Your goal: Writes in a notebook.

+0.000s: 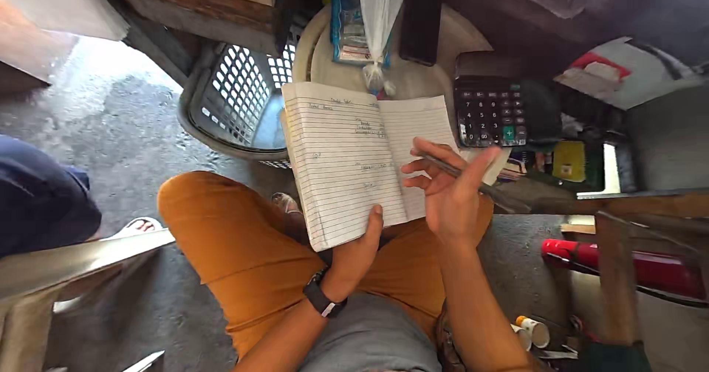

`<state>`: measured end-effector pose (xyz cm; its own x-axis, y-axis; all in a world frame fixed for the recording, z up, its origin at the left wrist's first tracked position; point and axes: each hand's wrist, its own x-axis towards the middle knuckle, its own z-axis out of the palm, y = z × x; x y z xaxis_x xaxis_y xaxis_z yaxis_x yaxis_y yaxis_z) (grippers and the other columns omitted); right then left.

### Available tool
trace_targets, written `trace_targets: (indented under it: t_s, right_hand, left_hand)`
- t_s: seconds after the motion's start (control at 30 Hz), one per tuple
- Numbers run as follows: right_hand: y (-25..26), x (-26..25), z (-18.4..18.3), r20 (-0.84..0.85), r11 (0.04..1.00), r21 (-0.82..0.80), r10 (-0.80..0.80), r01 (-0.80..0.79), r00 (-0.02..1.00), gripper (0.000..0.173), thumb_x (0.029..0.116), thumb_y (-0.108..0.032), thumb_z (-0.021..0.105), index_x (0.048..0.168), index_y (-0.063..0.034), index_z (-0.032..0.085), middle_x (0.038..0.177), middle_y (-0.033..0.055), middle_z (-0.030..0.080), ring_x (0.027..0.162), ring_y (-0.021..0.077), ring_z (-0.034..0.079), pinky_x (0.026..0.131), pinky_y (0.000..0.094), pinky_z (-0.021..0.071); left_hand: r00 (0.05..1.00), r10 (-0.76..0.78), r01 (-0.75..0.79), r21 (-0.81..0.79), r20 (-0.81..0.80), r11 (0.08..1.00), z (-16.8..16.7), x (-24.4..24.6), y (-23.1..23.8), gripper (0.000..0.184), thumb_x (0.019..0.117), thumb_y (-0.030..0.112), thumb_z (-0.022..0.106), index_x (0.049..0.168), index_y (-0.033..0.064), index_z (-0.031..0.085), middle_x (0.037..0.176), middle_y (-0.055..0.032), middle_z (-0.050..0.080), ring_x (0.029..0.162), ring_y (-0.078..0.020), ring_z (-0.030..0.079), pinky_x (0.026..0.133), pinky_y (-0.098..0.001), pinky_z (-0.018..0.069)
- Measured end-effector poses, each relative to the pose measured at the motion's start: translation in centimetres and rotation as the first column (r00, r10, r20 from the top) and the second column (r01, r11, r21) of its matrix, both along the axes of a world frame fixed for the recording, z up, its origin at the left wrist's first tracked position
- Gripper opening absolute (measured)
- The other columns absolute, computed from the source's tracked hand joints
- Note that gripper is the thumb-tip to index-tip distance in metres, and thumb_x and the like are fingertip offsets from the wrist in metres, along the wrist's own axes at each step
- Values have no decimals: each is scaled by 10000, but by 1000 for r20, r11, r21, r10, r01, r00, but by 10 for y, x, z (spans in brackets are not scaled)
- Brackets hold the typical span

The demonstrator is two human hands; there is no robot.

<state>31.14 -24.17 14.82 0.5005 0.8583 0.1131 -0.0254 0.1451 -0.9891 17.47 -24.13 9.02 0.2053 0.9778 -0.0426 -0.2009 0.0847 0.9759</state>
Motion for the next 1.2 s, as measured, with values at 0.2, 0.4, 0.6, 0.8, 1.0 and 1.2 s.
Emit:
trace_targets:
  t_s: [0.2,0.4,0.6,0.8,1.0,1.2]
  right_hand:
    - [18,-18,-27,-45,992,12,-125,126,991,56,965,-56,682,925,-96,683,889,19,758,765,105,745,711,248,640]
    - [17,-17,-26,-14,991,3,-130,130,991,222,852,36,728,797,-113,574,730,-13,644,507,22,579,459,154,523]
    - [18,-15,-24,-33,996,-21,-82,81,996,227,847,6,775,795,-129,599,755,-18,667,535,17,597,485,154,535]
    - [12,-15,-19,-14,994,-10,-111,111,994,220,832,57,749,810,-110,609,746,-10,673,553,51,637,526,195,585]
    - [12,-22,-26,56,981,17,-191,191,980,287,828,24,782,719,-128,565,669,-35,625,441,4,530,402,147,489]
    - [16,-15,-27,82,982,21,-189,188,979,306,882,3,739,687,-134,547,649,-34,615,420,2,501,387,139,463]
  left_hand:
    - [1000,1,-1,-11,22,1000,1,5,-11,204,983,33,555,1138,-92,599,931,16,728,877,-6,713,817,-226,620]
    - [992,33,-28,-43,120,999,7,12,-8,310,873,-3,715,1169,-47,633,1005,11,745,975,-35,708,917,-257,597]
    - [995,65,-61,-53,73,997,1,11,-8,280,862,-53,701,1135,-68,635,969,-6,749,933,-36,718,893,-248,603]
    - [995,74,-70,-60,68,996,2,12,-9,286,866,-57,693,1144,-76,626,968,-11,747,935,-37,717,894,-246,601]
    - [996,65,-62,-44,67,997,2,11,-9,263,870,-61,686,1129,-59,640,958,3,745,925,-27,713,884,-241,601]
    - [995,81,-78,-54,56,996,1,12,-9,243,857,-62,685,1096,-65,643,933,6,746,903,-23,716,871,-234,603]
